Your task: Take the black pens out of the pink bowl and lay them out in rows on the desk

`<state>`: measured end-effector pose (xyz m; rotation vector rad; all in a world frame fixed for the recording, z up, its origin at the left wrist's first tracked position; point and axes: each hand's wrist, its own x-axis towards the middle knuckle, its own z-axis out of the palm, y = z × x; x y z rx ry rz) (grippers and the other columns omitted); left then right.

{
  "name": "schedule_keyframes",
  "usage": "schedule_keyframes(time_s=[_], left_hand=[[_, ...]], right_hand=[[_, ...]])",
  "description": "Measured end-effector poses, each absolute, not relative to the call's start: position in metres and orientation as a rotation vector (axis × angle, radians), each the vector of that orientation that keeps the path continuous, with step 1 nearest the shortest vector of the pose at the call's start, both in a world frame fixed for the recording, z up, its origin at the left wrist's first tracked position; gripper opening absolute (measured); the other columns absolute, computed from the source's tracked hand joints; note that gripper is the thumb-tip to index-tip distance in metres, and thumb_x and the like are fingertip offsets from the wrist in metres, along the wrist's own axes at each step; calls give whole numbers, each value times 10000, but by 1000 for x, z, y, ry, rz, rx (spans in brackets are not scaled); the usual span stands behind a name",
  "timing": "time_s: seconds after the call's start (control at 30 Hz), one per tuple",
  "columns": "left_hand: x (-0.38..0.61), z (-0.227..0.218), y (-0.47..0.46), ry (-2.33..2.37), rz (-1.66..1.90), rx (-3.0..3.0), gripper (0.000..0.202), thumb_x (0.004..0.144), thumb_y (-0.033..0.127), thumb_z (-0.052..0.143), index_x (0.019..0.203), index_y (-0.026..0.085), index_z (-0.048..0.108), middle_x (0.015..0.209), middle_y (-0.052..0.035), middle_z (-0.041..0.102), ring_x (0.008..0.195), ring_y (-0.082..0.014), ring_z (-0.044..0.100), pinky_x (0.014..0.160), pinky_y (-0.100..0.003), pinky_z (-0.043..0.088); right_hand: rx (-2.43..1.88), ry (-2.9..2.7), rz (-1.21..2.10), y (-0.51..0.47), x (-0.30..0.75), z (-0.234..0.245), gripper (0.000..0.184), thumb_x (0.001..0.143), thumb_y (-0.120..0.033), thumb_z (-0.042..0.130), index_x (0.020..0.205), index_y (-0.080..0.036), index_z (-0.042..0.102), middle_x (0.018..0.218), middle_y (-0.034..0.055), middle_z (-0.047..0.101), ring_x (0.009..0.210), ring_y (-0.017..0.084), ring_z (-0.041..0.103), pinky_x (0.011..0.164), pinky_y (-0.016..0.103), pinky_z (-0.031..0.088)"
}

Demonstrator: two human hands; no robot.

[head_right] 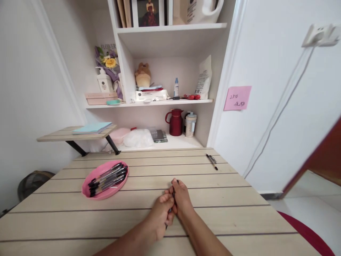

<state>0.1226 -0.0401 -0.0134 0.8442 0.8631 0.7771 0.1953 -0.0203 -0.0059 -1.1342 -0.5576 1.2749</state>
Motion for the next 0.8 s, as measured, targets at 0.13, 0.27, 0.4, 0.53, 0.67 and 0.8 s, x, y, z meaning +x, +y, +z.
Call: schedule_keyframes(time_s=[0.13, 0.27, 0.4, 0.53, 0.67, 0.8], left_hand=[[118, -17, -37, 838, 758, 902, 319, 678, 455, 562, 809, 181, 465, 503, 67, 427, 308, 3, 179, 364, -166, 52], [119, -16, -36, 808, 718, 913, 380, 679, 473, 562, 907, 180, 479, 526, 56, 461, 308, 4, 170, 358, -169, 71], [117, -12, -36, 763, 650, 902, 463, 671, 472, 572, 1026, 192, 473, 535, 58, 467, 309, 3, 181, 361, -167, 69], [110, -11, -36, 726, 585, 948, 529, 690, 412, 561, 1160, 207, 432, 522, 71, 454, 292, -4, 198, 352, -180, 73], [106, -10, -39, 714, 579, 957, 504, 711, 367, 534, 1173, 193, 433, 534, 64, 469, 293, -6, 220, 348, -184, 85], [107, -10, -38, 709, 651, 952, 485, 687, 377, 563, 1115, 174, 458, 552, 60, 486, 302, -5, 249, 342, -176, 103]], right_hand=[[-1101, -525, 1307, -16, 202, -15, 337, 708, -504, 526, 641, -211, 375, 454, -56, 513, 233, 56, 371, 199, 150, 198], [-1124, -501, 1289, -14, 204, -16, 326, 701, -512, 528, 687, -220, 386, 471, -62, 520, 256, 72, 404, 202, 155, 204], [-1124, -503, 1266, -13, 206, -12, 316, 703, -517, 519, 711, -227, 395, 481, -70, 505, 282, 86, 427, 209, 168, 208], [-1027, -478, 1049, -10, 222, -6, 271, 708, -447, 556, 676, -214, 422, 499, -66, 497, 401, 72, 484, 343, 175, 367], [-892, -351, 999, -7, 247, -7, 234, 661, -380, 621, 691, -215, 458, 551, -65, 501, 447, 62, 471, 402, 179, 395], [-964, -420, 1105, -10, 251, -9, 282, 650, -381, 639, 617, -192, 432, 502, -71, 447, 364, 35, 350, 319, 166, 269]])
